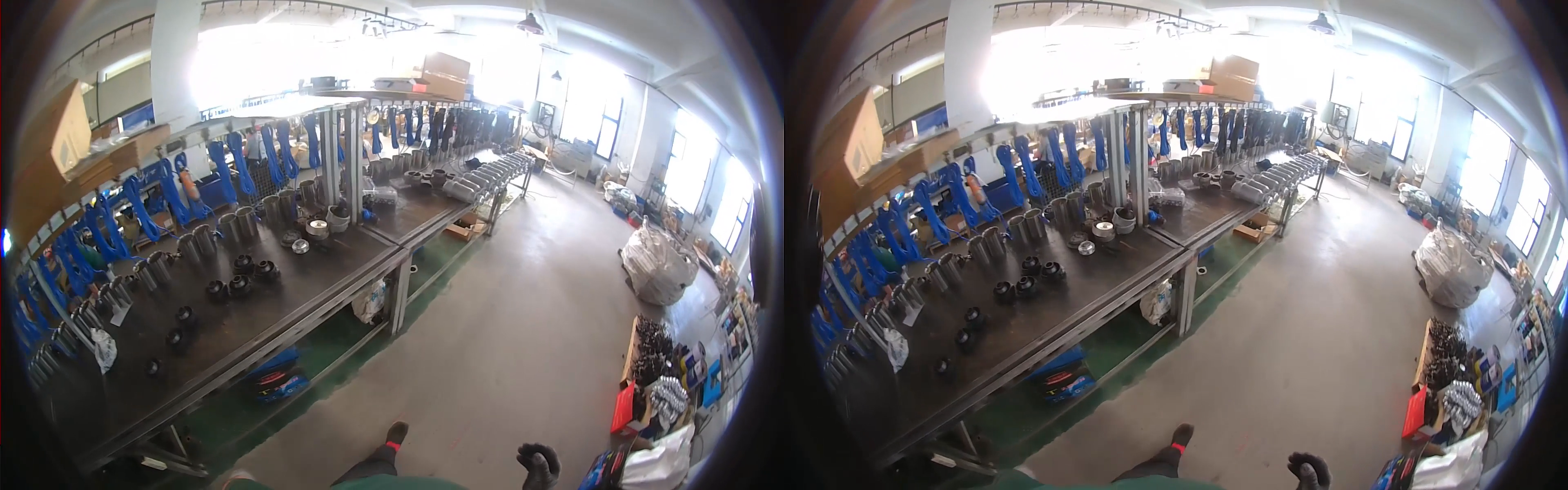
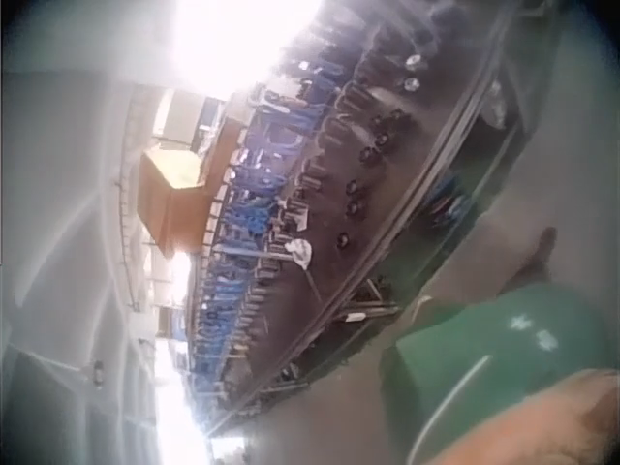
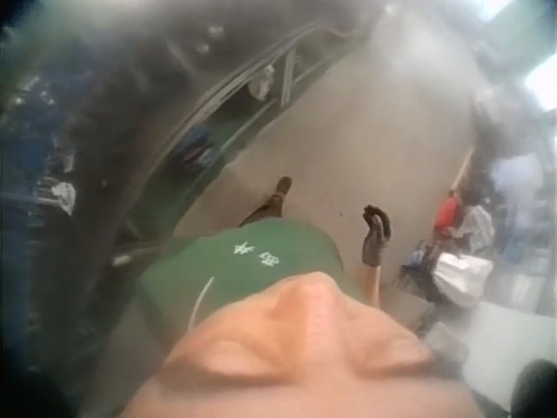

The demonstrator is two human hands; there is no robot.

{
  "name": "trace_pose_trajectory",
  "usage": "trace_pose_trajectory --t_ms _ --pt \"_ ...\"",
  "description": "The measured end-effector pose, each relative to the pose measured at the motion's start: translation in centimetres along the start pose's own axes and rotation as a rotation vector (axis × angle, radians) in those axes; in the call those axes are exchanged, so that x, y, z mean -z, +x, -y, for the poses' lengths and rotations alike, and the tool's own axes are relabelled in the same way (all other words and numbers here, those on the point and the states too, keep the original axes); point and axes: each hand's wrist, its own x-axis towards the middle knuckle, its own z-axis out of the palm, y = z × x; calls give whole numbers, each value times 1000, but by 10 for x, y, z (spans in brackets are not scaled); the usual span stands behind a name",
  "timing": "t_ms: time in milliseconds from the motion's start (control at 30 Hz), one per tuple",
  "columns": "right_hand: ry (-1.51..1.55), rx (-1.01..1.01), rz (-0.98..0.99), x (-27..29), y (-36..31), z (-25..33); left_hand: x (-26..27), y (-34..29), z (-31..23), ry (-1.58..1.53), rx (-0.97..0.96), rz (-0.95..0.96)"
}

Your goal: The person sits on the floor and picks up metal motor casings, wipes them with a cloth, and then places them into a large industrial press to assemble electrical wire coils into the metal housings.

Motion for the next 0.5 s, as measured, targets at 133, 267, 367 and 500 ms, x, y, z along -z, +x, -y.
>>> trace_pose_trajectory --t_ms 133,267,367,500 --pt "-201 -64 -161 57 114 -100 9 34 -34 -41 93 132" --pt "-342 -547 -377 119 191 -202 57 101 -214 48 -156 161" --pt "-579 -743 -327 112 255 -212 149 132 -436 -41 -448 41" --pt "-748 -880 -180 104 360 -239 340 97 -698 -394 -968 -372"
